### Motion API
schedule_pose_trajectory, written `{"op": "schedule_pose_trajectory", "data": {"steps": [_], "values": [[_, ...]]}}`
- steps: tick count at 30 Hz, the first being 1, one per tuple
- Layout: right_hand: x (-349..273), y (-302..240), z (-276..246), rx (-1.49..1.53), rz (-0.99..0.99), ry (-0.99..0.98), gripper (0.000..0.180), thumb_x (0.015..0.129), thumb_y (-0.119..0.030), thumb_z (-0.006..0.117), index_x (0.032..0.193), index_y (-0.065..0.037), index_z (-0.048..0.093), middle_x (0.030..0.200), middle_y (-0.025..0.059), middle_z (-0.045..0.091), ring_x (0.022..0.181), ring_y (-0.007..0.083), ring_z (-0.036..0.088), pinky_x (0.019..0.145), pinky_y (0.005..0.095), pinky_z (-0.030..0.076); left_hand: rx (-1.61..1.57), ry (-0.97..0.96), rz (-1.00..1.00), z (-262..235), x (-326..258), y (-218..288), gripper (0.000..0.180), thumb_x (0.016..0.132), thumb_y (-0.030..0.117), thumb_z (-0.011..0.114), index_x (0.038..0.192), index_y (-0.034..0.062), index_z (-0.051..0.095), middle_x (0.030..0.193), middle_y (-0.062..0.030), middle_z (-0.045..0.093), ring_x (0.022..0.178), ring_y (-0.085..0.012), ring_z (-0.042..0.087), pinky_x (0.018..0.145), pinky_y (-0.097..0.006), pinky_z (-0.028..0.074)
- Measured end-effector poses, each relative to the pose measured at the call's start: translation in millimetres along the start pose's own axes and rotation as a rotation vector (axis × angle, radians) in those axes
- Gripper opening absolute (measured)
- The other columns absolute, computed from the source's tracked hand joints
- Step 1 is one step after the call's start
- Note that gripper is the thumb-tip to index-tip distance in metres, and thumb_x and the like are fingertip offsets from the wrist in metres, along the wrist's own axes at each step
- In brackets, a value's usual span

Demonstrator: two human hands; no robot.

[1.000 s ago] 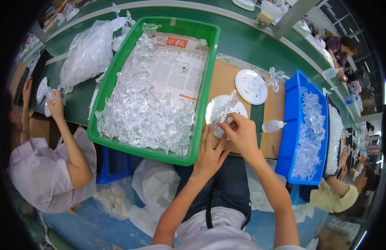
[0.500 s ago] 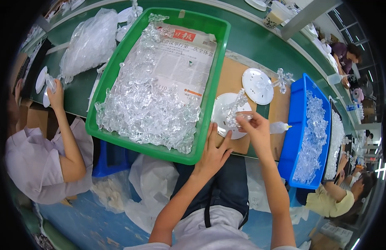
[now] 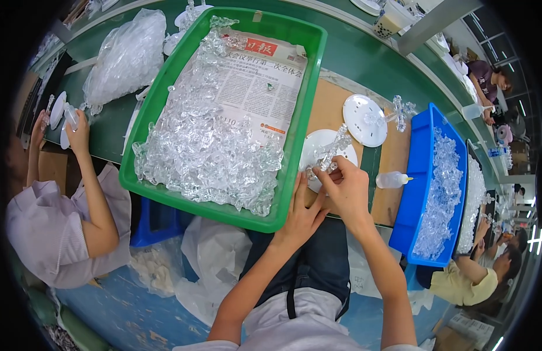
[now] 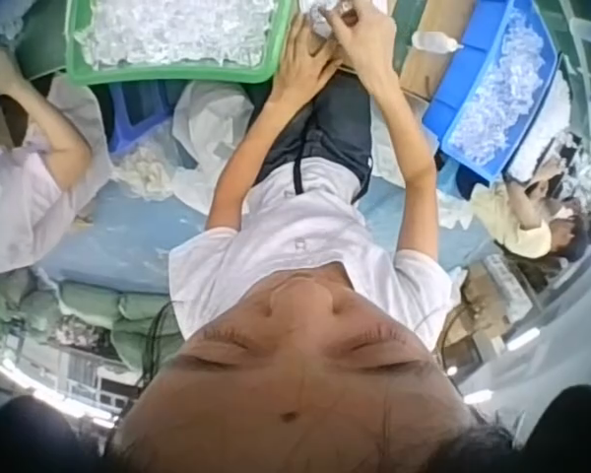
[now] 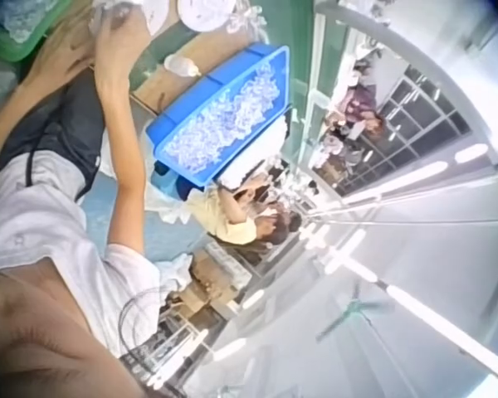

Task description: Assembling decorative crystal crosses onto circular bases using an adhesive bottle.

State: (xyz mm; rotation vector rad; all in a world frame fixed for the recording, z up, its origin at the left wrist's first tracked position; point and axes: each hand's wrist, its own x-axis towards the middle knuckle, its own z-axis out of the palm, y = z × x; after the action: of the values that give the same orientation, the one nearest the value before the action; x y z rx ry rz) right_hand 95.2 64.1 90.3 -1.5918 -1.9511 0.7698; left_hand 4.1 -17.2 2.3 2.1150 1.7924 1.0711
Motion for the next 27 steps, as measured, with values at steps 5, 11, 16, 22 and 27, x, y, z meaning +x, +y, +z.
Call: {"op": "schedule_pose_trajectory", "data": {"steps": [5, 11, 16, 22, 27], "values": [[-0.6, 4.6, 1.8, -0.033, -0.035, 0.027, 0.022, 0.077, -0.013, 0.068, 0.092, 0.001, 0.062, 0.076, 0.0148, 0.064, 0.064, 0.0237, 0.066, 0.060, 0.0314, 0.052, 0.008, 0.004, -0.005, -0.7, 0.8, 0.3, 0.039, 0.084, 0.032, 0.062, 0.119, 0.0155, 0.060, 0.136, -0.0250, 0.035, 0.130, -0.0408, 0.033, 0.103, -0.051, 0.029], [-5.6, 5.6, 3.9, -0.119, -0.107, 0.068, 0.020, 0.077, -0.013, 0.068, 0.091, -0.002, 0.061, 0.075, 0.0135, 0.062, 0.062, 0.0253, 0.063, 0.057, 0.0339, 0.051, -0.016, 0.015, -0.003, -0.9, 1.3, 0.6, 0.041, 0.082, 0.030, 0.064, 0.120, 0.0142, 0.059, 0.136, -0.0257, 0.035, 0.130, -0.0410, 0.033, 0.103, -0.051, 0.029], [-9.7, 1.9, 9.2, -0.320, -0.221, 0.093, 0.020, 0.078, -0.015, 0.067, 0.091, -0.002, 0.060, 0.075, 0.0142, 0.061, 0.063, 0.0295, 0.062, 0.055, 0.0375, 0.050, -0.052, 0.027, 0.007, -2.9, 1.8, 0.0, 0.047, 0.078, 0.026, 0.068, 0.121, 0.0110, 0.057, 0.137, -0.0267, 0.034, 0.130, -0.0413, 0.032, 0.104, -0.051, 0.029], [-10.8, -5.2, 7.4, -0.409, -0.210, 0.063, 0.019, 0.079, -0.015, 0.065, 0.087, 0.000, 0.058, 0.073, 0.0170, 0.059, 0.063, 0.0327, 0.061, 0.055, 0.0392, 0.050, -0.063, 0.025, -0.011, -1.9, 0.5, 0.7, 0.041, 0.080, 0.024, 0.065, 0.120, 0.0163, 0.057, 0.138, -0.0271, 0.033, 0.131, -0.0400, 0.032, 0.104, -0.051, 0.031], [-2.2, -4.0, 6.3, -0.454, -0.223, 0.035, 0.026, 0.076, -0.018, 0.067, 0.072, 0.001, 0.051, 0.068, 0.0184, 0.057, 0.060, 0.0359, 0.058, 0.053, 0.0423, 0.047, -0.074, 0.027, -0.005, -4.5, 1.0, 0.7, 0.040, 0.080, 0.023, 0.065, 0.119, 0.0157, 0.057, 0.140, -0.0246, 0.033, 0.132, -0.0401, 0.029, 0.105, -0.053, 0.029]]}}
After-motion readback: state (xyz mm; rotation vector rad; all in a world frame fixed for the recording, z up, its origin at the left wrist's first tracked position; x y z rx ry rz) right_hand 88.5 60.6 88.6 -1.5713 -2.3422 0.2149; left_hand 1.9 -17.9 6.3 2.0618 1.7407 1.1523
